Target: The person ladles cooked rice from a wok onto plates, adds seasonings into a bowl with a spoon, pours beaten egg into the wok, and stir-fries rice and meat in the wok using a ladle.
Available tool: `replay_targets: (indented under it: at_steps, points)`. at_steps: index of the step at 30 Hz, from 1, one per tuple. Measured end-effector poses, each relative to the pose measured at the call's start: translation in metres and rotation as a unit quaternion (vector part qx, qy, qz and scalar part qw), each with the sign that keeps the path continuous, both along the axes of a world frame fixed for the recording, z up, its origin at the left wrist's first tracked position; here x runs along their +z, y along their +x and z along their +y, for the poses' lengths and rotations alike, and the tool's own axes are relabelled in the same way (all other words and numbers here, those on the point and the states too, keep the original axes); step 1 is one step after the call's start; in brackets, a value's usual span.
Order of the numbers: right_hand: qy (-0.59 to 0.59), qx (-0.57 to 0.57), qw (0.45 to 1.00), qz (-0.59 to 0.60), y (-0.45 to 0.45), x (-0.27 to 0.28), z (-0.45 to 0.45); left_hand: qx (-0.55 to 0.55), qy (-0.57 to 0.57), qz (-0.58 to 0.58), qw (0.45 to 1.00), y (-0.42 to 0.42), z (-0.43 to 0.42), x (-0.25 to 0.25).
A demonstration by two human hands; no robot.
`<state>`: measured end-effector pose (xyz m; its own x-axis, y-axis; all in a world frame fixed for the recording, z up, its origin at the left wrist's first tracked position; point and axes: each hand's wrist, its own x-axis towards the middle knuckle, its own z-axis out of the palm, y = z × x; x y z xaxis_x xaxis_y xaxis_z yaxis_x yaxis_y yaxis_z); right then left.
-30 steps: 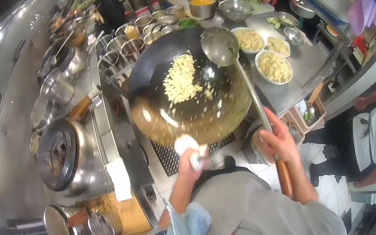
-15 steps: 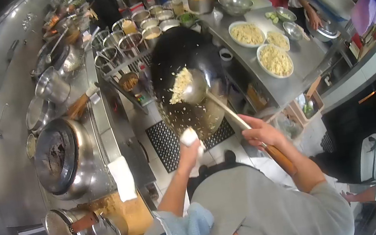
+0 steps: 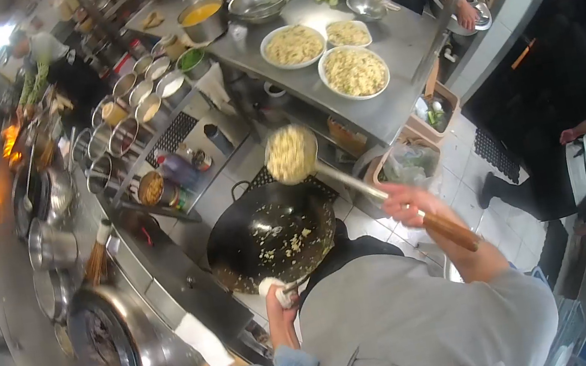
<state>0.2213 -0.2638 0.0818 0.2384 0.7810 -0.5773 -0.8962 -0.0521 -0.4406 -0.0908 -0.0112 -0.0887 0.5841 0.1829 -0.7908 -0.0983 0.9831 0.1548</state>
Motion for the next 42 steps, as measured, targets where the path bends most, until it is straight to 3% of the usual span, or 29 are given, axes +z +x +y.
replay_targets:
  at_steps: [1,2,5,8,12,14,15,18,21,24,26,27,30,32,35,37,38,40,42]
  points:
    - [0.029,-0.008,0.998,-0.057,0.019,0.009,0.007,0.003,-0.001,-0.002,1.000,-0.001,0.003,0.004]
    - [0.007,-0.020,0.993,-0.113,0.034,0.038,0.019,0.008,-0.001,-0.004,1.000,-0.001,0.007,0.008]
    - [-0.060,-0.005,0.939,-0.338,0.090,0.053,0.048,-0.008,0.051,-0.025,0.998,0.004,0.018,0.025]
    - [-0.133,-0.035,0.870,-0.473,0.129,0.038,0.081,0.006,0.095,0.019,0.995,0.025,0.022,0.050]
    - [-0.240,-0.109,0.641,-0.721,0.165,-0.033,0.124,0.022,0.085,0.010,0.996,0.033,0.026,0.048]
    - [-0.261,-0.142,0.571,-0.765,0.171,-0.061,0.138,0.032,0.082,0.014,0.996,0.042,0.023,0.060]
    - [-0.246,-0.169,0.567,-0.768,0.170,-0.062,0.144,0.033,0.090,0.016,0.995,0.046,0.022,0.065]
    - [-0.287,-0.099,0.657,-0.690,0.177,-0.056,0.144,0.050,0.108,0.038,0.992,0.058,0.014,0.087]
    - [-0.247,-0.128,0.653,-0.704,0.189,-0.056,0.138,0.066,0.105,0.039,0.992,0.066,0.011,0.104]
    - [-0.147,-0.150,0.721,-0.660,0.195,-0.047,0.125,0.083,0.117,0.043,0.989,0.079,0.006,0.118]
    - [-0.152,-0.133,0.734,-0.648,0.198,-0.047,0.118,0.088,0.135,0.031,0.986,0.087,0.009,0.126]
    - [-0.155,-0.125,0.741,-0.642,0.199,-0.047,0.117,0.089,0.149,0.028,0.985,0.091,0.011,0.133]
    - [-0.129,-0.177,0.673,-0.706,0.208,-0.045,0.121,0.084,0.198,0.025,0.976,0.117,0.018,0.153]
    - [-0.148,-0.103,0.807,-0.563,0.209,-0.003,0.115,0.073,0.252,0.041,0.964,0.133,0.028,0.158]
    - [-0.109,-0.004,0.880,-0.463,0.203,0.055,0.115,0.073,0.335,0.040,0.939,0.169,0.050,0.151]
    - [-0.052,0.034,0.840,-0.538,0.205,0.058,0.141,0.062,0.374,0.039,0.925,0.200,0.070,0.146]
    - [-0.035,0.047,0.785,-0.617,0.207,0.044,0.168,0.046,0.380,0.054,0.922,0.220,0.079,0.152]
    - [-0.028,0.060,0.642,-0.764,0.216,0.020,0.221,0.002,0.403,-0.036,0.914,0.245,0.116,0.138]
    - [-0.062,0.142,0.614,-0.774,0.218,0.038,0.247,0.022,0.396,-0.088,0.914,0.285,0.140,0.152]
